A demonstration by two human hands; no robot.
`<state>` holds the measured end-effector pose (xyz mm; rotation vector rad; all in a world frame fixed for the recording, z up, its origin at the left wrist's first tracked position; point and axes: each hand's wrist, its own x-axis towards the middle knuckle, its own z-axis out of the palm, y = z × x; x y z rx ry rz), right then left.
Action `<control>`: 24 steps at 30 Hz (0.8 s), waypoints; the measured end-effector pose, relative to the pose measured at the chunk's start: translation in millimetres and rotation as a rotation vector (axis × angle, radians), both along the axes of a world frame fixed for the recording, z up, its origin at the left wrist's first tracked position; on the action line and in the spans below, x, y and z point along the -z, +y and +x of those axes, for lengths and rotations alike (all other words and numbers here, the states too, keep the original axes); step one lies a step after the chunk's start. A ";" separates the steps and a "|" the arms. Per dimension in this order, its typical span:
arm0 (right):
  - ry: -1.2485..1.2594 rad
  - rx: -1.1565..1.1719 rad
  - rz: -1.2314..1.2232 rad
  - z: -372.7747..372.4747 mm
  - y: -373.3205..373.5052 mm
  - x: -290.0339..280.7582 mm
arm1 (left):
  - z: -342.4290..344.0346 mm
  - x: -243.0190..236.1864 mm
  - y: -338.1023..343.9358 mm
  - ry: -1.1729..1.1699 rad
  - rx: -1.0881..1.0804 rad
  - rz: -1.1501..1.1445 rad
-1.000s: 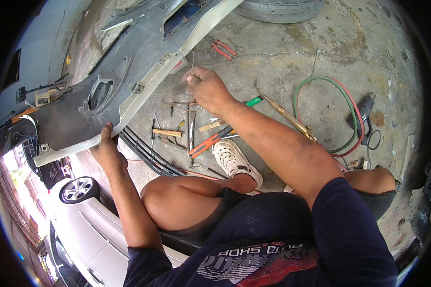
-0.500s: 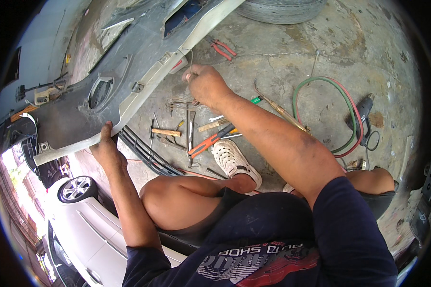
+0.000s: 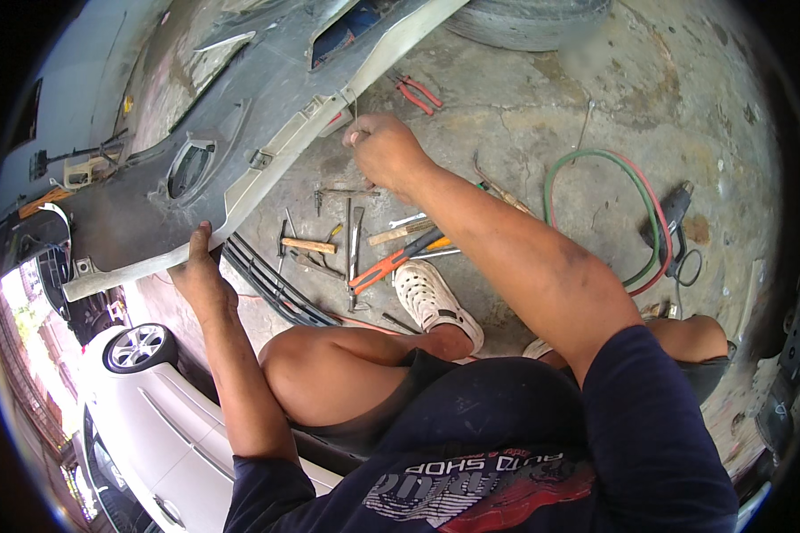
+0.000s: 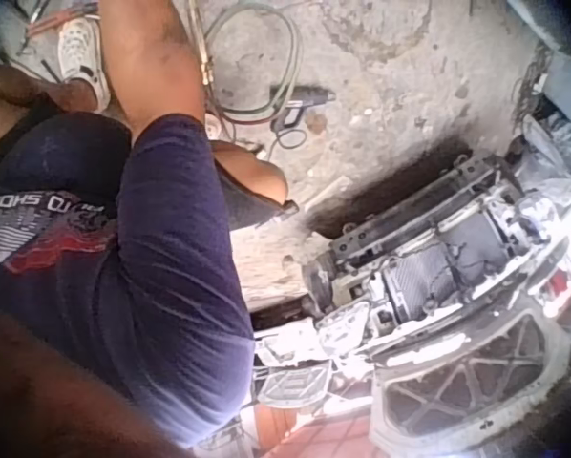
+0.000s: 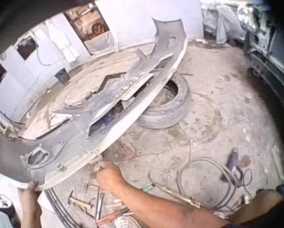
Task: The person heats a plastic car bumper using a gas torch and a wire. They then use pliers to squeeze and join the heated plastic edges together.
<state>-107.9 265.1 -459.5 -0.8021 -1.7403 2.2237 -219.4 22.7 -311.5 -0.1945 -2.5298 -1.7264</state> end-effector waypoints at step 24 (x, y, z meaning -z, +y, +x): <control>-0.099 -0.081 -0.747 134.4 30.8 32.7 | 10.1 -16.5 -31.7 -0.670 0.267 -0.796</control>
